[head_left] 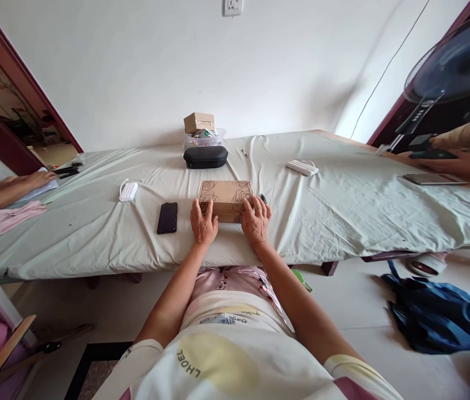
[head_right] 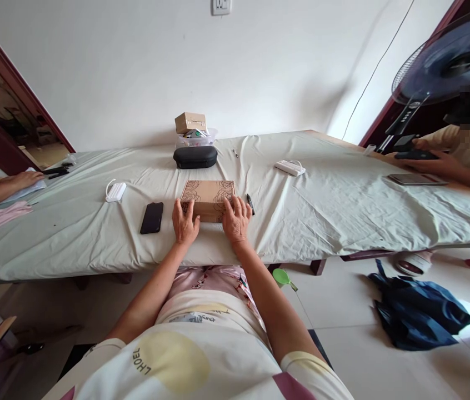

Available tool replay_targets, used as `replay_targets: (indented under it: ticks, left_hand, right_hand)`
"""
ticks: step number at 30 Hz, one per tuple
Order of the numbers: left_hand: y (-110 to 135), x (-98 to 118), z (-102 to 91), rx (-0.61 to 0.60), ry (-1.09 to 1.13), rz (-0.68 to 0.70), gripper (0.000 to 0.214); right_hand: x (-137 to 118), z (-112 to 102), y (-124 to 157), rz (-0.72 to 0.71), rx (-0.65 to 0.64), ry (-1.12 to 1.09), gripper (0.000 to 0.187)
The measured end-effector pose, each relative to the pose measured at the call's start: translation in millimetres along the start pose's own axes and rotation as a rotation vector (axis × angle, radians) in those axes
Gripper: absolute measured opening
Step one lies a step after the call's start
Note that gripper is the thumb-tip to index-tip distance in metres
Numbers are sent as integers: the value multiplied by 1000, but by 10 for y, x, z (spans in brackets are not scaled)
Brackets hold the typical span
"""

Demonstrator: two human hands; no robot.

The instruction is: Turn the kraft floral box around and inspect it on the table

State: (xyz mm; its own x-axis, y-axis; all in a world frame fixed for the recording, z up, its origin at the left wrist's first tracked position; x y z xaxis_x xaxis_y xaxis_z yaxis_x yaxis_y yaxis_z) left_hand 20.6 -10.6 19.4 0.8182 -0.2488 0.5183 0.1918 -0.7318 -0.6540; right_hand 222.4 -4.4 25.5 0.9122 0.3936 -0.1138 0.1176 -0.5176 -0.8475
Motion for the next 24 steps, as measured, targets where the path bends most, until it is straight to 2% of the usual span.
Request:
replay_targets:
  ticks: [4, 7, 11, 14, 21, 24]
  left_hand:
    - [19, 70, -9, -42, 4, 41, 62]
    - [29, 66, 1, -45, 69, 44, 63]
    - [27, 34, 11, -55, 146, 26, 67]
    - [21, 29, 3, -63, 174, 6, 67]
    - [25, 78, -27, -56, 134, -21, 62]
    - [21, 52, -24, -29, 102, -58, 65]
  right_hand:
    - [-125, 10, 8, -79, -110, 18, 54]
    - [-124, 29, 8, -78, -117, -76, 55]
    - [-86, 41, 2, -75, -85, -243, 58]
    - [-54, 50, 2, -68, -61, -287, 57]
    - [117, 72, 32, 57, 153, -421, 48]
    - [112, 71, 50, 30, 145, -517, 44]
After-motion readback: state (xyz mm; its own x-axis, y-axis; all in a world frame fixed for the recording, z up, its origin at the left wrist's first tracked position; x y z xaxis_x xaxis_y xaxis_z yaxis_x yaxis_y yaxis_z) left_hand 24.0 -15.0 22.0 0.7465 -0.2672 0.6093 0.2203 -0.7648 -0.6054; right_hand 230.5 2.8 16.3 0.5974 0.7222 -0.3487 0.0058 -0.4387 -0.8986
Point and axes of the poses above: each hand's wrist, its own y-axis away from the middle knuckle, its own z-axis out of the palm, x = y × z, the point moved 2 cm from there along -y, towards the middle knuckle, and after that the axes turned 7 degrees about -z, right-handed, at the moved point
